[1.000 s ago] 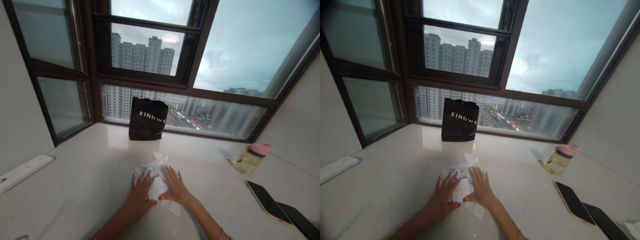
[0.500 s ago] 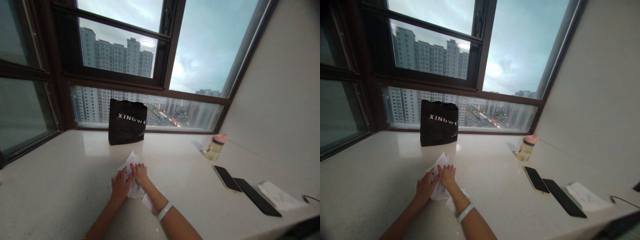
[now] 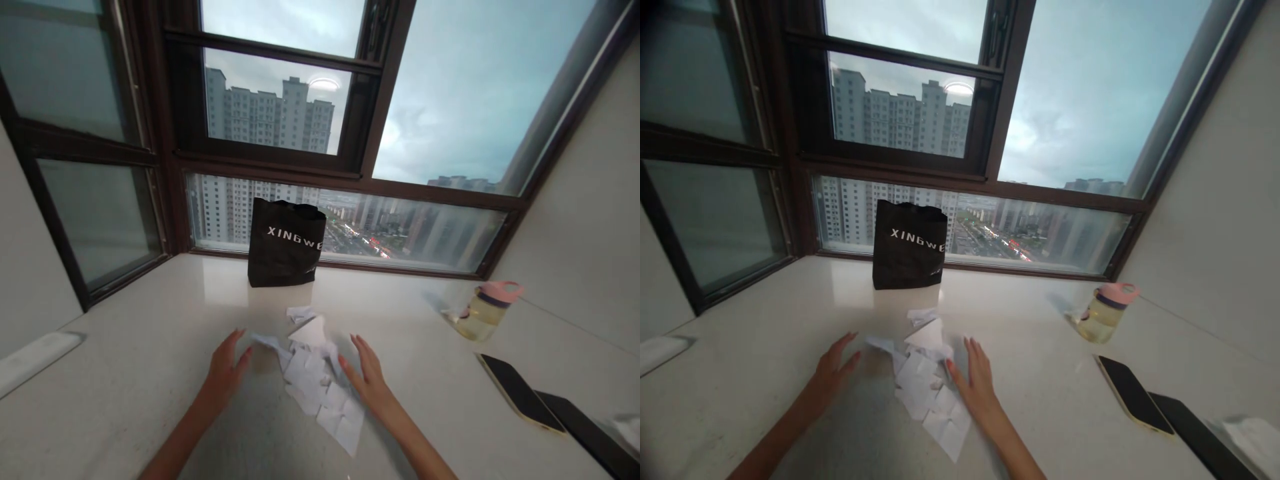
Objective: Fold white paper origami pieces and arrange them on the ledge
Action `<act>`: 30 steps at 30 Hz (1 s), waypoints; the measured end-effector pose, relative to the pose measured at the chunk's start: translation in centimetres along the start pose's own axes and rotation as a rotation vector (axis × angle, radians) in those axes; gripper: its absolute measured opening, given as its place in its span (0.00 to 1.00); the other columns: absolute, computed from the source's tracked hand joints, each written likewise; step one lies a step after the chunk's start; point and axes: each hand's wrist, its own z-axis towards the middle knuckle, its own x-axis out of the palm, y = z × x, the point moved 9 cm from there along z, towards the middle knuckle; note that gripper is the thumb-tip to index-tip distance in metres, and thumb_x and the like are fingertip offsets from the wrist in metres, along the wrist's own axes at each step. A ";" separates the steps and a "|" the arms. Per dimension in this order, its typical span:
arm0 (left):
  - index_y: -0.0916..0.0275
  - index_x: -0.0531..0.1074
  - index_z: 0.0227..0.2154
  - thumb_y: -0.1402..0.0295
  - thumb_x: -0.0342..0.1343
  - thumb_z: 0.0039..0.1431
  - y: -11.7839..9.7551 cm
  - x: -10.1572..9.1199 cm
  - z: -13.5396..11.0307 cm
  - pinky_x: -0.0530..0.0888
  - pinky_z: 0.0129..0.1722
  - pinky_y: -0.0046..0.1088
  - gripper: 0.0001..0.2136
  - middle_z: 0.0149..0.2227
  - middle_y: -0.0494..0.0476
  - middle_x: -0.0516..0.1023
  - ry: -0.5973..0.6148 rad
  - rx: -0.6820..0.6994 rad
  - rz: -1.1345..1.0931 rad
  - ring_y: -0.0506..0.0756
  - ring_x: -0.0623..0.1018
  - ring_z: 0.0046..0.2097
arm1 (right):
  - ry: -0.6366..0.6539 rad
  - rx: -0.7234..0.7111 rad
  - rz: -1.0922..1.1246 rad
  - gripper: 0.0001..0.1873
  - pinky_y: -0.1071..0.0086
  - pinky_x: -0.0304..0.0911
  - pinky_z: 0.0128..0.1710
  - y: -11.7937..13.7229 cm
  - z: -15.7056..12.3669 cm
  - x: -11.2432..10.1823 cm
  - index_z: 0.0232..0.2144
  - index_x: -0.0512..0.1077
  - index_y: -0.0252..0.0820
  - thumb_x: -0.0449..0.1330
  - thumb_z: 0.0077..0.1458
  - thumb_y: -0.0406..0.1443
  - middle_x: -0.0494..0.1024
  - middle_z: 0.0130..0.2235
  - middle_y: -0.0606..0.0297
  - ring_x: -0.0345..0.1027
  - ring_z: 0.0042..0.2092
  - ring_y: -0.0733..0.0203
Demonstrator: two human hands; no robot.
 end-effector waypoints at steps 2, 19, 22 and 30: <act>0.62 0.64 0.48 0.59 0.43 0.52 2.2 1.3 -2.4 0.61 0.53 0.40 0.21 0.52 0.62 0.66 0.102 -0.051 0.108 0.59 0.63 0.55 | 0.210 -0.098 -0.112 0.38 0.50 0.43 0.57 -2.0 -4.0 2.0 0.55 0.55 0.37 0.51 0.47 0.52 0.54 0.59 0.50 0.41 0.60 0.45; 0.62 0.58 0.52 0.58 0.44 0.54 -0.6 1.2 1.8 0.52 0.57 0.42 0.23 0.59 0.64 0.55 -0.131 -0.065 0.063 0.60 0.53 0.60 | -0.044 -0.099 -0.016 0.22 0.55 0.52 0.51 2.8 4.1 1.6 0.44 0.65 0.36 0.50 0.45 0.38 0.69 0.46 0.51 0.59 0.51 0.50; 0.60 0.61 0.51 0.61 0.44 0.55 1.1 3.1 1.1 0.51 0.54 0.52 0.20 0.56 0.64 0.61 -0.037 -0.152 0.162 0.64 0.54 0.59 | 0.045 0.056 -0.145 0.27 0.47 0.47 0.52 0.0 3.7 5.0 0.49 0.61 0.34 0.46 0.51 0.45 0.64 0.51 0.46 0.53 0.55 0.44; 0.65 0.66 0.46 0.65 0.37 0.58 -8.0 8.6 2.6 0.62 0.53 0.37 0.19 0.49 0.64 0.69 0.036 -0.047 -0.193 0.56 0.67 0.52 | 0.095 0.001 0.226 0.23 0.58 0.55 0.49 7.4 4.2 12.4 0.47 0.63 0.38 0.40 0.54 0.41 0.69 0.48 0.51 0.60 0.51 0.53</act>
